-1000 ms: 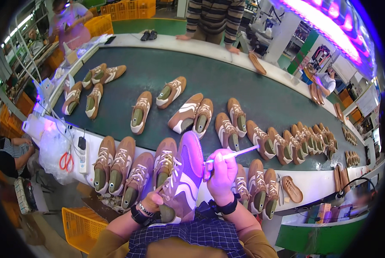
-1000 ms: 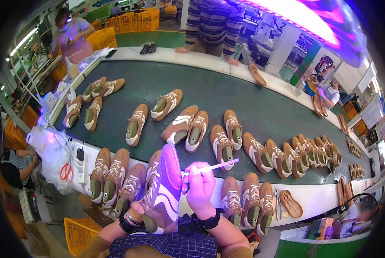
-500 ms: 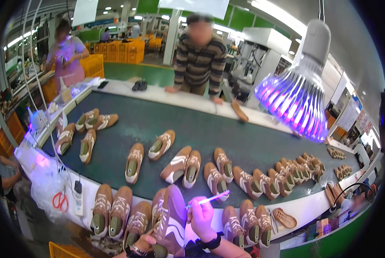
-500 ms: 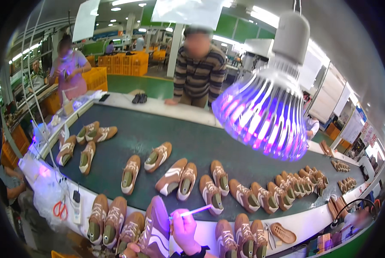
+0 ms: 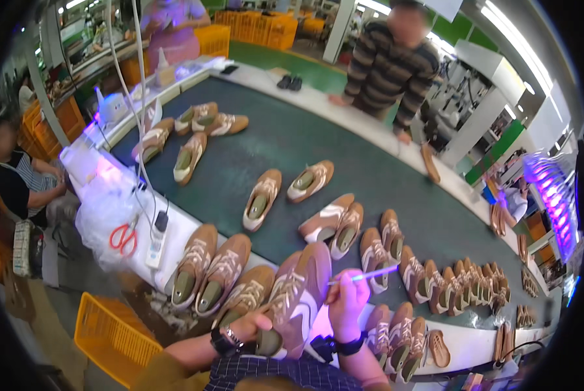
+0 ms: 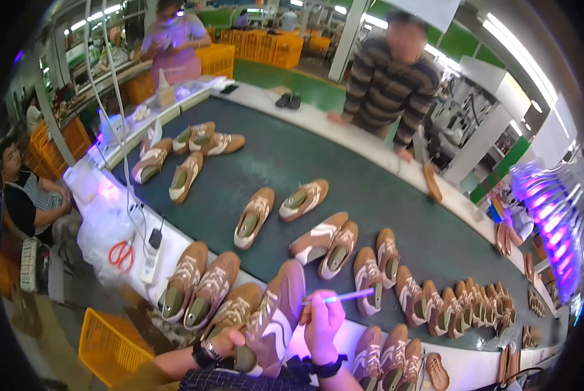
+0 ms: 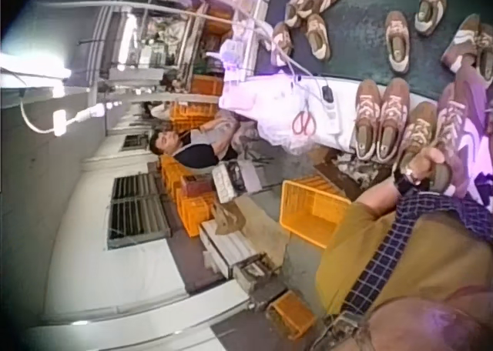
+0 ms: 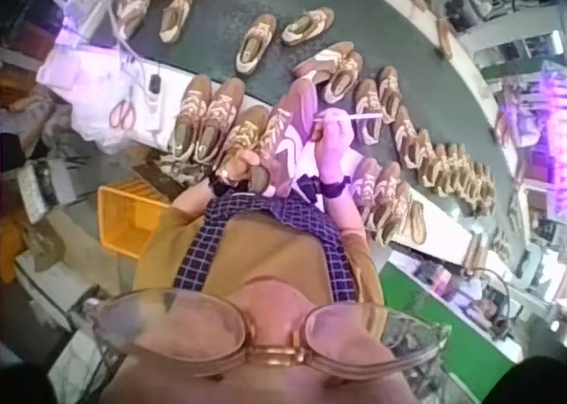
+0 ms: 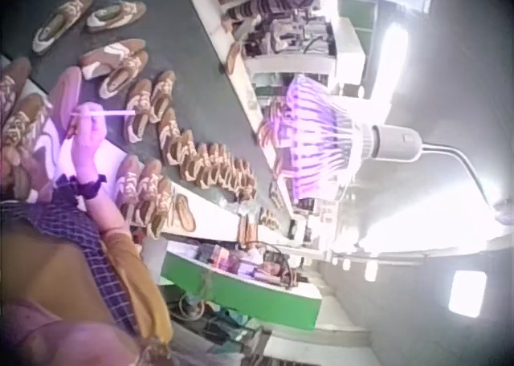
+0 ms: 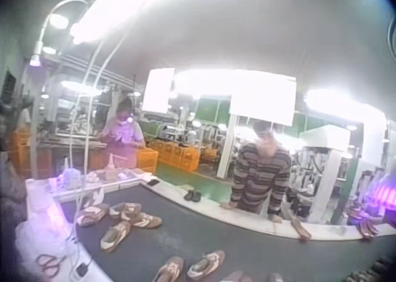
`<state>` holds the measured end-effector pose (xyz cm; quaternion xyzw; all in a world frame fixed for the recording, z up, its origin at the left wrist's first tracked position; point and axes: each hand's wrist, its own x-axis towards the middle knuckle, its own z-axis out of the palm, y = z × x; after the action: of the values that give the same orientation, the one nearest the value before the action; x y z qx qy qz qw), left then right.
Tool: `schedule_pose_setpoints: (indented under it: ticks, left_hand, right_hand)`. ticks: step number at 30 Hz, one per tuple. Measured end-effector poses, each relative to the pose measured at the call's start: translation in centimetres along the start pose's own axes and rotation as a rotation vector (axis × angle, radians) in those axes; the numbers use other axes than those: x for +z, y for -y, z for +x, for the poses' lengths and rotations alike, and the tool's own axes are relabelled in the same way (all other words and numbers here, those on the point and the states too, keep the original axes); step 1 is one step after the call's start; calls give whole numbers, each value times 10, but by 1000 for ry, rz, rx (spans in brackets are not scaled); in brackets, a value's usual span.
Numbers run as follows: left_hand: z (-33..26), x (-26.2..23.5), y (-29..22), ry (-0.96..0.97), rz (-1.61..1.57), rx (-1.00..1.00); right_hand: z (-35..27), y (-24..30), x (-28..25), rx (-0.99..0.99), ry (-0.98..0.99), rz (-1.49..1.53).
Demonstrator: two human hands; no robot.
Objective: The person picks up pairs of brown and white sneakers from a conveyor belt, inspects them under a purple light, and uses a small tool to clean or adjust the soles. They then place the shoes back on the belt.
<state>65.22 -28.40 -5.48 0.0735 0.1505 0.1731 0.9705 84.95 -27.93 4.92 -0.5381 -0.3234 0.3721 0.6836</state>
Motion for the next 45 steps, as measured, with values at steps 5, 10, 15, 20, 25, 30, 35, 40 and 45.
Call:
schedule_pose_setpoints:
  ticks: [5,10,15,20,25,30,35,40,45]
  left_hand:
    - [-23,24,-15,-66,24,257]
    - [-47,-31,6,-209,-106,381]
    - [-60,-21,-5,-287,-80,531]
    - [-81,-6,-11,-522,-183,657]
    - [-96,-14,-14,-644,-44,731]
    - [-88,8,-34,-644,18,747]
    - [-89,16,-36,-474,-21,770]
    - [-89,12,-38,-414,-19,719]
    - [-75,20,-44,-509,112,790]
  right_hand:
    - [38,9,26,111,59,41]
    - [116,-67,66,406,242,17]
    - [188,-252,106,384,215,-639]
    - [183,-261,180,448,40,-777]
    - [187,-269,169,428,-18,-661]
    - [187,-231,91,778,320,307]
    - [118,-100,5,704,361,179]
    - [42,-54,-98,610,426,-90]
    - [-44,-69,-129,630,43,-323]
